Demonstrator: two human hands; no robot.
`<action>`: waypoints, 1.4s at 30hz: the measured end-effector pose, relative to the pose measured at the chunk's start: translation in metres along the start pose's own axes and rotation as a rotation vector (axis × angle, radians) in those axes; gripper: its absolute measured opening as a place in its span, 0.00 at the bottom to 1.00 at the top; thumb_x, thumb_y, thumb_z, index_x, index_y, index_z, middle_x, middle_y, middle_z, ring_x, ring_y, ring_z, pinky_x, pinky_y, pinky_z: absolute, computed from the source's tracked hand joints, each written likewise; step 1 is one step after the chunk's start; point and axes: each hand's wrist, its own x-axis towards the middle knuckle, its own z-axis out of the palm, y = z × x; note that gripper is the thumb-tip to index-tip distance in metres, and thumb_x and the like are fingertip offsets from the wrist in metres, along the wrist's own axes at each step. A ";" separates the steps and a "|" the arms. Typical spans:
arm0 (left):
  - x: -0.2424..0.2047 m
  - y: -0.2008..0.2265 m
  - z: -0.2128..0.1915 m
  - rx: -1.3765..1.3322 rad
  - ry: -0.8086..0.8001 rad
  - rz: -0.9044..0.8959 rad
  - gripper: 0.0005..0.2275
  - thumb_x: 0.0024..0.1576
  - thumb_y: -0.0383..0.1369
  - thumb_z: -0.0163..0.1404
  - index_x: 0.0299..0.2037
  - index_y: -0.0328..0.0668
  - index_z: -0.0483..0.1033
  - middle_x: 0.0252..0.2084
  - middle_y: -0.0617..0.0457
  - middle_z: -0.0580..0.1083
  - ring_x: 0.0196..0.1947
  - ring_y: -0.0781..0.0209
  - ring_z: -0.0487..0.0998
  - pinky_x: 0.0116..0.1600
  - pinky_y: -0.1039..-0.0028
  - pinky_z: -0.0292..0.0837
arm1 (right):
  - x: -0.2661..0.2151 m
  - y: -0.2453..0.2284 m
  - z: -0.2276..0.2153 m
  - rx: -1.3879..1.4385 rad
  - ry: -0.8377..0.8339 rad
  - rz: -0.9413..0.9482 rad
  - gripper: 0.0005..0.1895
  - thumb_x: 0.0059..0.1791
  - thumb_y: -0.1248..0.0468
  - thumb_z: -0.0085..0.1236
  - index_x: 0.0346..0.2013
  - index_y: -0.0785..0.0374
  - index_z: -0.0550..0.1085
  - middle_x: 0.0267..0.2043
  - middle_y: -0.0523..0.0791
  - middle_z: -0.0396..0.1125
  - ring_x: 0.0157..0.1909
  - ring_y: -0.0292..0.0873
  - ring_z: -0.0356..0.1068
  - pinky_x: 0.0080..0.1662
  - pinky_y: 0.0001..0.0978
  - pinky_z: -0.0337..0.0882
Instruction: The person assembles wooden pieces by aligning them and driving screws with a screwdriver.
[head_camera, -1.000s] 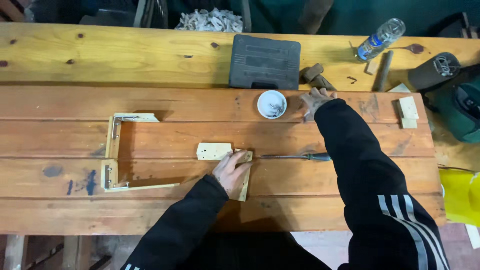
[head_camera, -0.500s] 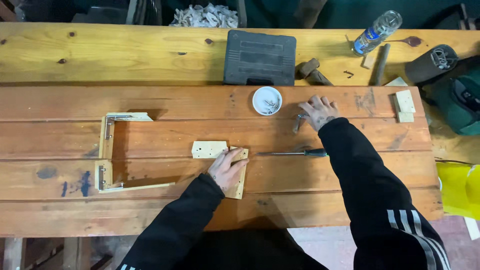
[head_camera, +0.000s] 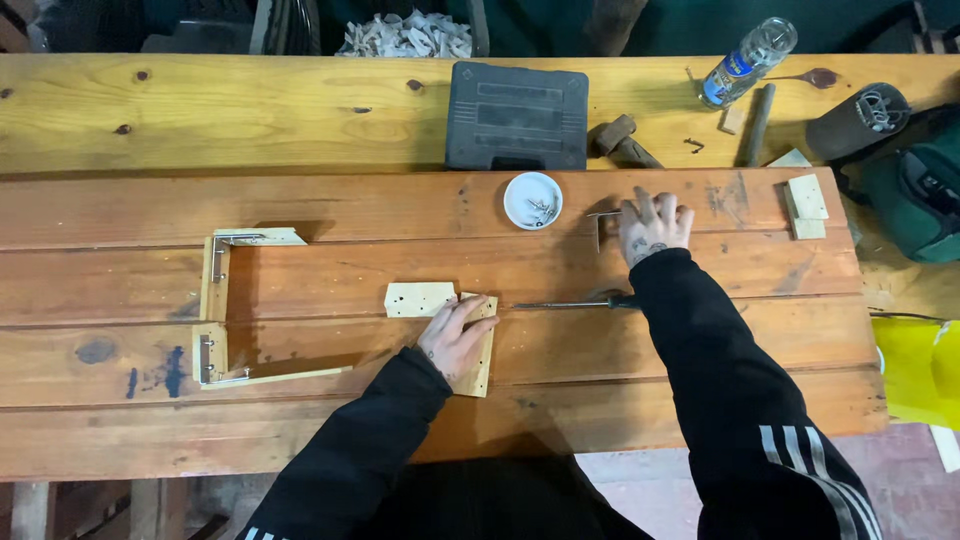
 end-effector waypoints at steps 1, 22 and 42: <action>-0.001 -0.001 0.001 0.006 -0.004 -0.005 0.16 0.57 0.28 0.48 0.55 0.52 0.76 0.65 0.47 0.67 0.61 0.45 0.72 0.69 0.54 0.62 | -0.002 0.000 0.004 -0.034 0.047 0.024 0.06 0.44 0.55 0.63 0.33 0.47 0.75 0.50 0.38 0.69 0.52 0.46 0.62 0.46 0.42 0.61; -0.002 -0.004 0.001 -0.054 -0.027 0.008 0.14 0.62 0.29 0.43 0.57 0.49 0.76 0.66 0.44 0.66 0.62 0.41 0.70 0.70 0.52 0.59 | -0.004 -0.008 0.004 0.258 -0.549 0.445 0.34 0.44 0.45 0.63 0.57 0.55 0.62 0.56 0.49 0.58 0.62 0.56 0.61 0.54 0.57 0.67; -0.035 0.071 -0.118 -0.307 -0.087 -0.231 0.14 0.67 0.36 0.47 0.28 0.41 0.67 0.25 0.50 0.67 0.24 0.52 0.71 0.30 0.64 0.66 | -0.043 -0.196 -0.148 0.913 -0.426 0.068 0.32 0.46 0.42 0.64 0.55 0.59 0.68 0.54 0.56 0.61 0.50 0.58 0.71 0.52 0.52 0.72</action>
